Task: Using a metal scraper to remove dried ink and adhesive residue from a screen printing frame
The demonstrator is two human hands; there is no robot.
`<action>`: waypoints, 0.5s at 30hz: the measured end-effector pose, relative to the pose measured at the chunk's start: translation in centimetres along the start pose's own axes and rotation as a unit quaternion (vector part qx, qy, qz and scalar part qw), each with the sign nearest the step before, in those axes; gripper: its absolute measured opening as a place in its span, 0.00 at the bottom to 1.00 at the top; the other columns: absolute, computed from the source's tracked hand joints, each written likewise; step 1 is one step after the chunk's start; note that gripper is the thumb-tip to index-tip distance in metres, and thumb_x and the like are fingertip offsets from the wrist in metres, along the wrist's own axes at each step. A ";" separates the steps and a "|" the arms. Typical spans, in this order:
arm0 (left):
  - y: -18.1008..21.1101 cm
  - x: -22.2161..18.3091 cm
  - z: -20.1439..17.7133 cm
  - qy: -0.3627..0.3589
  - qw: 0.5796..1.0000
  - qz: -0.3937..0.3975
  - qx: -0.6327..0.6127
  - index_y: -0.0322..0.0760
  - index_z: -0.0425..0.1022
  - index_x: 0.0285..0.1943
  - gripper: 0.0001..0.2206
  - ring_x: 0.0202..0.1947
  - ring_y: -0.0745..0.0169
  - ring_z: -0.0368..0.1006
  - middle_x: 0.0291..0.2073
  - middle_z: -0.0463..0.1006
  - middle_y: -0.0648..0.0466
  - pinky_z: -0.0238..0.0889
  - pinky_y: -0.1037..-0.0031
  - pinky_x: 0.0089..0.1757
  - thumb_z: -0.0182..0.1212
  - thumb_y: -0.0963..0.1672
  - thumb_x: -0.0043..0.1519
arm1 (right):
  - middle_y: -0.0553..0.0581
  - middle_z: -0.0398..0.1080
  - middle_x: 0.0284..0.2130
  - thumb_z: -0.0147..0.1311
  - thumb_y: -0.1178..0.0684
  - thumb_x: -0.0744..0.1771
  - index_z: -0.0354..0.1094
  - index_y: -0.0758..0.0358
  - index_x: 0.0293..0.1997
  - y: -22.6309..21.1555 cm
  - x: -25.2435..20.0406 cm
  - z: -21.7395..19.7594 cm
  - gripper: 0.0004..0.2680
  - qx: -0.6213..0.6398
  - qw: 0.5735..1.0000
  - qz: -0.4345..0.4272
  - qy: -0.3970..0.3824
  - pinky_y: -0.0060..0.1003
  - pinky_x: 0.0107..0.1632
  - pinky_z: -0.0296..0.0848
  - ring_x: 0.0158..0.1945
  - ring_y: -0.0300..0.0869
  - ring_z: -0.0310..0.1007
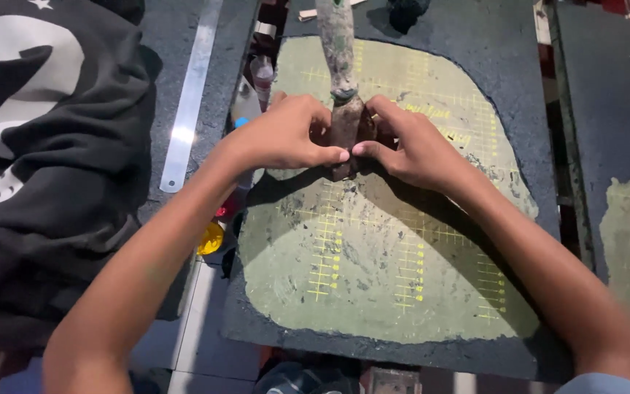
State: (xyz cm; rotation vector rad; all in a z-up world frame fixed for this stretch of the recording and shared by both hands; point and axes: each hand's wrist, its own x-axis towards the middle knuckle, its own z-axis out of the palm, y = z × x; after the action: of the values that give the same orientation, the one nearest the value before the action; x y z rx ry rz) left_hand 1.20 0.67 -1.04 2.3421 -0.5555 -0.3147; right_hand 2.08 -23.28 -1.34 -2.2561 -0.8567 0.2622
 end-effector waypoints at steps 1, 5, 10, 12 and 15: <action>-0.2 0.0 0.2 -0.003 1.000 0.000 0.000 0.44 0.82 0.29 0.10 0.31 0.55 0.75 0.20 0.78 0.59 0.47 0.59 0.57 0.66 0.50 0.57 | 0.66 0.71 0.26 0.59 0.53 0.69 0.59 0.60 0.52 0.2 0.1 -0.1 0.11 0.001 1.000 0.002 0.001 0.49 0.34 0.69 0.30 0.57 0.71; -1.5 0.4 1.2 -0.015 0.999 -0.019 -0.027 0.42 0.80 0.26 0.11 0.27 0.54 0.72 0.18 0.77 0.57 0.49 0.62 0.57 0.68 0.50 0.55 | 0.65 0.72 0.25 0.60 0.51 0.68 0.60 0.59 0.53 -0.4 0.3 -0.6 0.12 -0.017 1.000 0.002 -0.022 0.50 0.36 0.71 0.30 0.58 0.72; -0.7 0.1 1.1 -0.018 0.999 -0.030 -0.032 0.39 0.79 0.27 0.13 0.27 0.54 0.69 0.19 0.77 0.54 0.48 0.61 0.57 0.69 0.50 0.55 | 0.66 0.73 0.25 0.59 0.54 0.68 0.61 0.60 0.54 -1.0 0.4 -1.0 0.12 -0.020 0.999 0.002 -0.031 0.52 0.37 0.72 0.31 0.59 0.72; 0.2 -0.3 0.8 -0.022 0.999 -0.021 -0.030 0.43 0.81 0.29 0.11 0.29 0.57 0.75 0.20 0.79 0.59 0.45 0.62 0.58 0.68 0.50 0.57 | 0.64 0.73 0.25 0.59 0.52 0.68 0.62 0.58 0.54 -0.5 0.4 -1.1 0.12 -0.019 0.999 0.004 -0.039 0.50 0.38 0.71 0.31 0.58 0.72; 1.6 -0.6 0.3 -0.017 1.000 -0.016 -0.014 0.41 0.80 0.28 0.14 0.29 0.54 0.75 0.20 0.79 0.56 0.45 0.59 0.58 0.69 0.52 0.56 | 0.62 0.73 0.24 0.60 0.52 0.68 0.62 0.57 0.55 0.1 0.5 -0.9 0.12 -0.011 0.999 0.012 -0.041 0.48 0.39 0.71 0.31 0.55 0.71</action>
State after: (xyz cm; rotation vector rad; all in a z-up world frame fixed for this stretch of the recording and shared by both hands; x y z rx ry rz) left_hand 0.05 -0.27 -0.13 2.3236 -0.5259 -0.3760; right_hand 2.86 -23.51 -0.70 -2.2903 -0.8799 0.3595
